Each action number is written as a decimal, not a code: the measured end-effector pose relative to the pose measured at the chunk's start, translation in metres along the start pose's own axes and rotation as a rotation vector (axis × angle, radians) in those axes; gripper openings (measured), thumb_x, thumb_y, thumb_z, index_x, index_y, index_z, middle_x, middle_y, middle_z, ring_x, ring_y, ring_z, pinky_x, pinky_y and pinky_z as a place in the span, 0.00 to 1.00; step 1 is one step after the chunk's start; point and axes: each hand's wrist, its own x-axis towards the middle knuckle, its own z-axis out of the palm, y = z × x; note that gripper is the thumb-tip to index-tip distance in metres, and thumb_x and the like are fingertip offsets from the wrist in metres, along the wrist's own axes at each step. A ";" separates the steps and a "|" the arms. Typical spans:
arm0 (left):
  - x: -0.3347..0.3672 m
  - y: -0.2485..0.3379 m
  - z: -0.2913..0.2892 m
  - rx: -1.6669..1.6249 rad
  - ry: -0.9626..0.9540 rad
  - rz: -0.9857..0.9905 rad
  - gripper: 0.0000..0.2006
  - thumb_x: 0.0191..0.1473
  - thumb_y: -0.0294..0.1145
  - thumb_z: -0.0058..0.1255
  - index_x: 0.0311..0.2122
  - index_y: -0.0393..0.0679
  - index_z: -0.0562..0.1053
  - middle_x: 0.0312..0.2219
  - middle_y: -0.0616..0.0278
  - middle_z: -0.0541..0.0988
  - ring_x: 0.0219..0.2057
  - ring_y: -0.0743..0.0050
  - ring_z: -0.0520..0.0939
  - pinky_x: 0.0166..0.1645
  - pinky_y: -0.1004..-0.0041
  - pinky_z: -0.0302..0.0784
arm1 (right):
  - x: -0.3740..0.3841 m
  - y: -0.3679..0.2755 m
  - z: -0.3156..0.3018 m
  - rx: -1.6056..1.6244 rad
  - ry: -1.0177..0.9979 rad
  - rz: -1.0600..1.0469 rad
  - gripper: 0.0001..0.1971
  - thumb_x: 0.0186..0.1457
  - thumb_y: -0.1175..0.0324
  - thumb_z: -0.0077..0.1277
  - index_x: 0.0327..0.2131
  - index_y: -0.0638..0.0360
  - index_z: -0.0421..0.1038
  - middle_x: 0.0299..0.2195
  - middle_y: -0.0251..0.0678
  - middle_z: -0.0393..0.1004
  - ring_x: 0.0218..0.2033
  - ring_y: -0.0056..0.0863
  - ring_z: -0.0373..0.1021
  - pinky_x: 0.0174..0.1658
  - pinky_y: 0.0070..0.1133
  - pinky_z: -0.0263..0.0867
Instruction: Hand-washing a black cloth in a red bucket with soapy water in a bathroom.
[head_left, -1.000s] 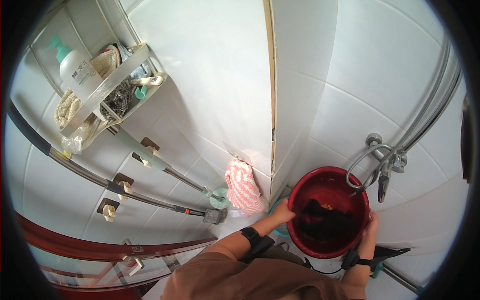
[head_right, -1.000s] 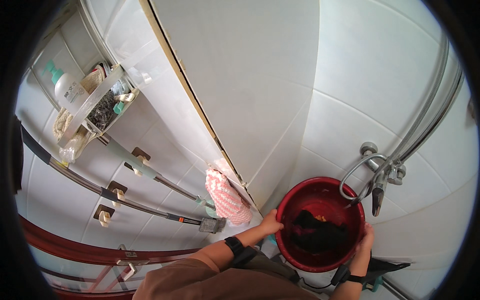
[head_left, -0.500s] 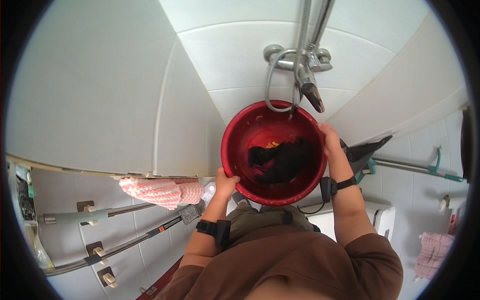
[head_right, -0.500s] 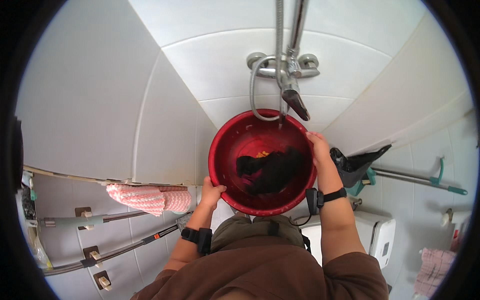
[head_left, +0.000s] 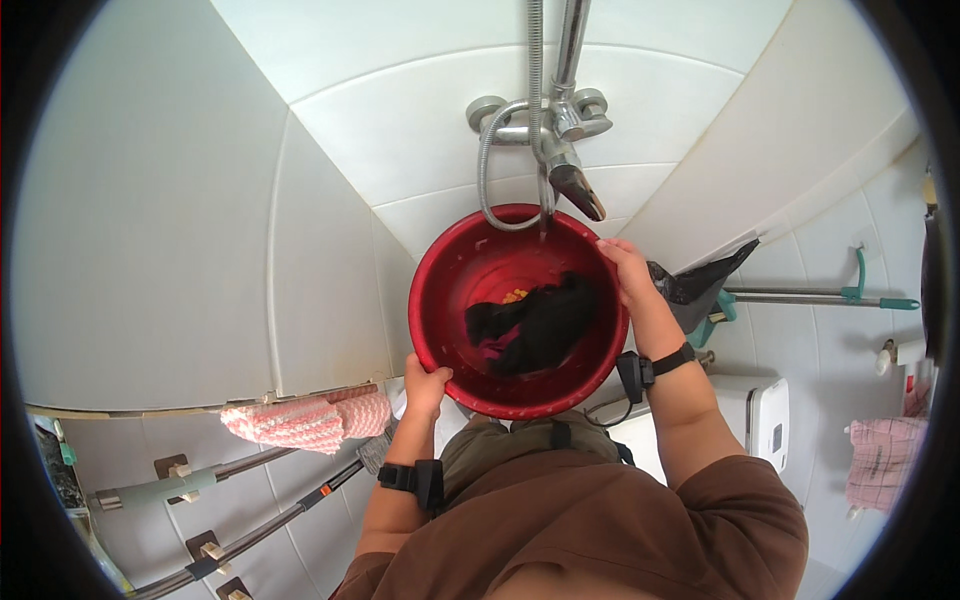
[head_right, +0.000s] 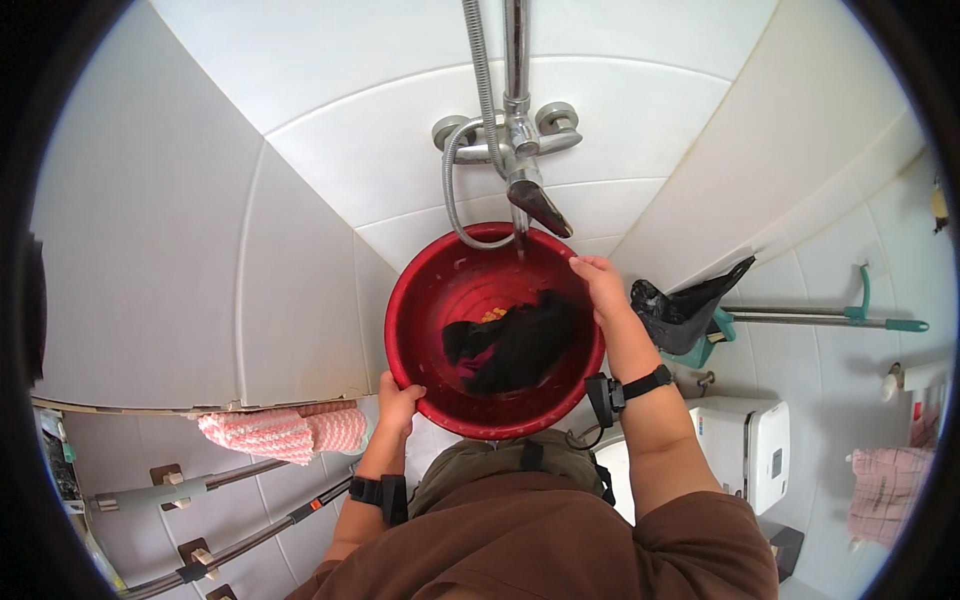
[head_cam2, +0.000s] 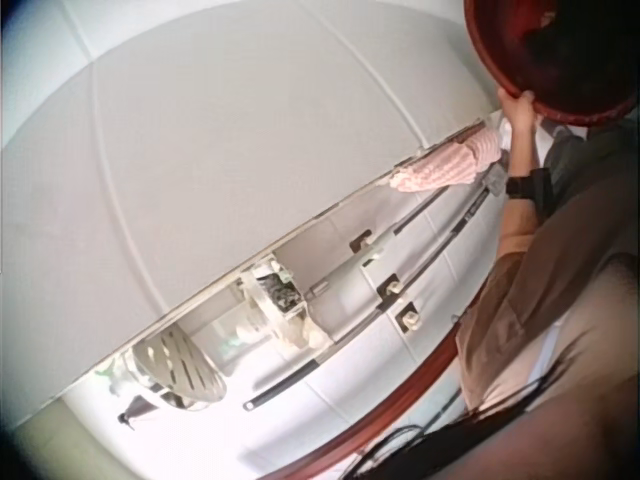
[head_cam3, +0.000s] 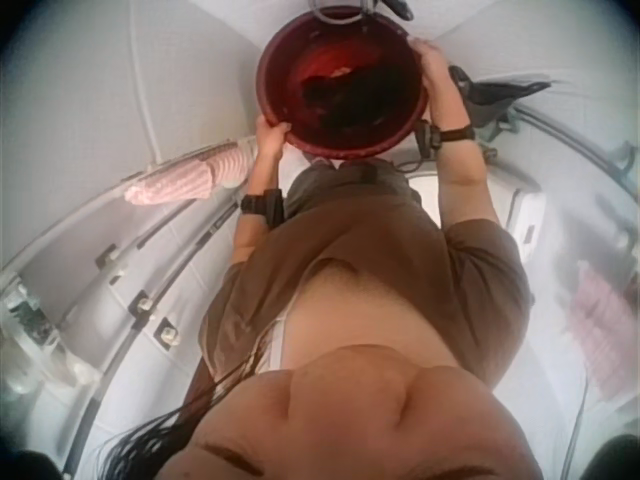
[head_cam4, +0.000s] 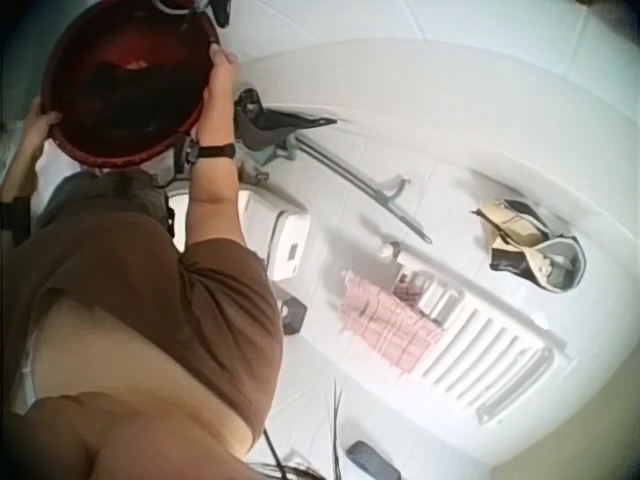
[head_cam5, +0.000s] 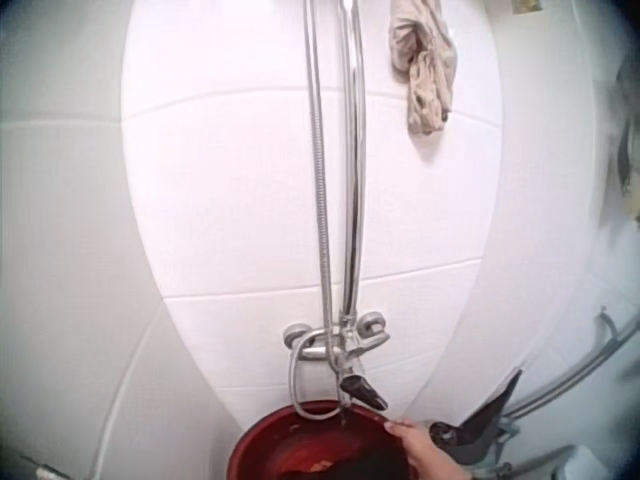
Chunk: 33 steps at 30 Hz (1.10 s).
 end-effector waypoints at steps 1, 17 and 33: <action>0.001 -0.001 -0.001 -0.010 0.003 0.011 0.21 0.34 0.12 0.45 0.40 0.37 0.62 0.34 0.56 0.73 0.33 0.66 0.76 0.39 0.70 0.72 | -0.002 -0.002 0.003 -0.003 -0.015 0.012 0.11 0.46 0.66 0.54 0.34 0.60 0.70 0.30 0.29 0.71 0.35 0.20 0.64 0.43 0.19 0.58; 0.007 0.004 -0.007 -0.044 0.004 -0.020 0.22 0.35 0.14 0.47 0.41 0.36 0.62 0.35 0.56 0.72 0.36 0.66 0.74 0.43 0.71 0.70 | -0.010 -0.017 0.019 0.070 -0.057 0.007 0.15 0.48 0.60 0.55 0.35 0.60 0.68 0.31 0.32 0.71 0.33 0.21 0.65 0.40 0.20 0.61; 0.011 0.012 -0.004 -0.066 0.087 -0.010 0.13 0.41 0.18 0.51 0.35 0.37 0.66 0.31 0.58 0.75 0.32 0.70 0.76 0.39 0.73 0.71 | 0.002 -0.012 0.018 0.080 -0.043 0.017 0.15 0.50 0.56 0.52 0.32 0.59 0.68 0.30 0.31 0.71 0.32 0.21 0.65 0.40 0.20 0.61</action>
